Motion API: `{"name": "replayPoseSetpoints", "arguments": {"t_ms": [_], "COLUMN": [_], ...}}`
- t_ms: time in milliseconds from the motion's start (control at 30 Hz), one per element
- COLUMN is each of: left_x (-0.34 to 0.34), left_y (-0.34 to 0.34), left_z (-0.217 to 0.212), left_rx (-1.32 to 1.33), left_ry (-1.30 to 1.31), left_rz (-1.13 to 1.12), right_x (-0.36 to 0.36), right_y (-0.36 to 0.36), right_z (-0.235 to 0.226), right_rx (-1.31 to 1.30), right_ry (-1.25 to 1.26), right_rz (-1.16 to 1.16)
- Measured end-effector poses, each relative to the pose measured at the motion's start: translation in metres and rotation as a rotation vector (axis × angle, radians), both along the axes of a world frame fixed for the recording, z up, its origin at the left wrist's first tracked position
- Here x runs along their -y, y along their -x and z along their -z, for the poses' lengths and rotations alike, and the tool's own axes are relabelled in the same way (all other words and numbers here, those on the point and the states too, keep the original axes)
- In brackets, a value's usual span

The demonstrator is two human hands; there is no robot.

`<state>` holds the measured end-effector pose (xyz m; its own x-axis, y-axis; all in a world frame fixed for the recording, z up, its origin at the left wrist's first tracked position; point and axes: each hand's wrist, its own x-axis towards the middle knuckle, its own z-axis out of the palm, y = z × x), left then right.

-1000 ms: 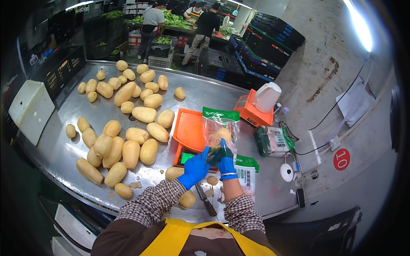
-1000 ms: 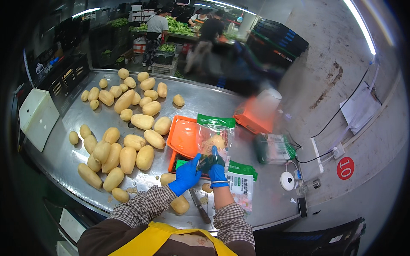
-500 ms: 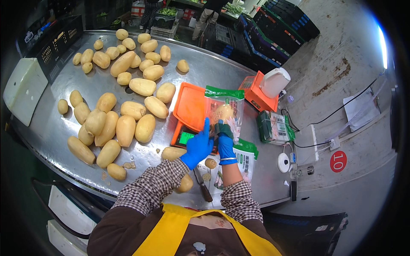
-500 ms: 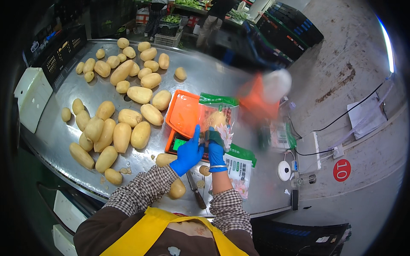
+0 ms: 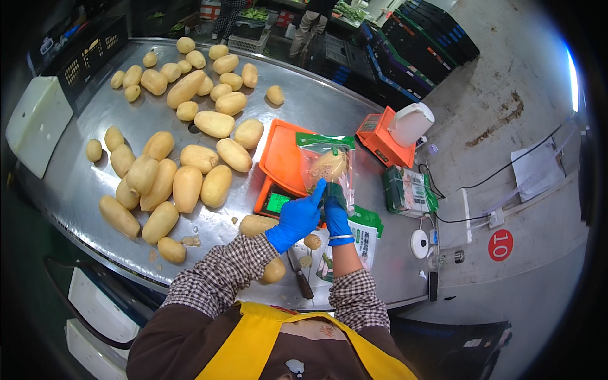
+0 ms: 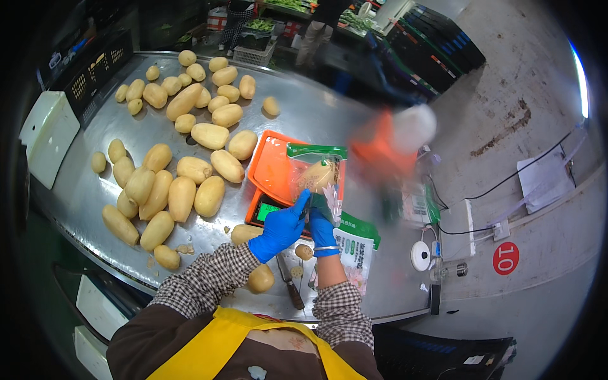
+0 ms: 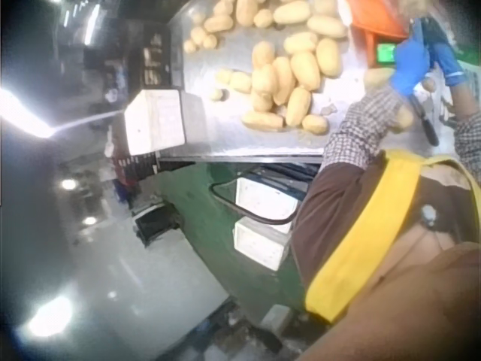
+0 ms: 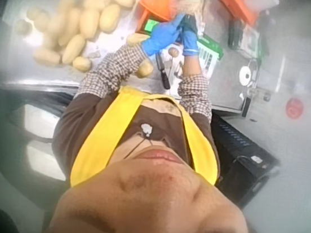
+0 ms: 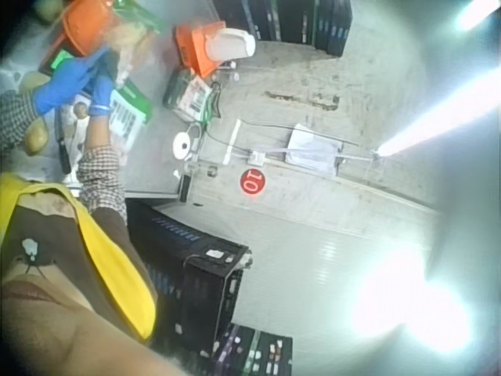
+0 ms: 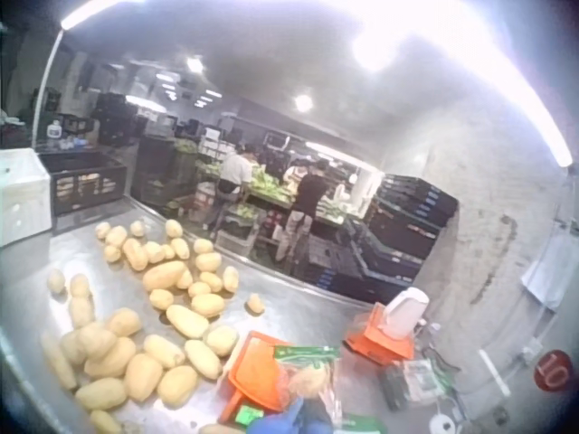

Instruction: The person selects potatoes from a pile, places them in a plastic bag, trims a potato with a knife, weighs the bag on a scale, and places the filled bags into a crate.

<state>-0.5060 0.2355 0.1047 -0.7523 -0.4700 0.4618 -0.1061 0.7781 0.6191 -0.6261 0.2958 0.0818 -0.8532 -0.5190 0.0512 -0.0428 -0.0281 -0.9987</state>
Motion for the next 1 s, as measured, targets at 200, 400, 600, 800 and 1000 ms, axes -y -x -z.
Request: {"name": "replayPoseSetpoints", "arguments": {"t_ms": [200, 400, 600, 800, 1000], "left_x": [-0.009, -0.003, -0.004, 0.001, -0.009], "left_y": [-0.007, -0.008, -0.022, -0.015, 0.052], "left_z": [-0.005, -0.003, -0.008, -0.051, -0.043], "left_rx": [0.074, -0.052, 0.086, -0.049, 0.032], "left_ry": [0.116, 0.065, -0.095, 0.173, 0.608], "left_rz": [0.091, 0.049, 0.092, -0.035, 0.055], "right_x": [0.005, 0.038, 0.023, 0.003, 0.002], "right_y": [0.020, 0.044, 0.038, 0.022, 0.026], "right_z": [0.017, 0.014, 0.014, 0.023, 0.027], "right_rx": [-0.074, -0.176, -0.157, -0.143, -0.157], "right_ry": [-0.002, -0.126, -0.139, -0.057, -0.045], "right_rz": [-0.023, -0.041, -0.082, -0.048, -0.036]}}
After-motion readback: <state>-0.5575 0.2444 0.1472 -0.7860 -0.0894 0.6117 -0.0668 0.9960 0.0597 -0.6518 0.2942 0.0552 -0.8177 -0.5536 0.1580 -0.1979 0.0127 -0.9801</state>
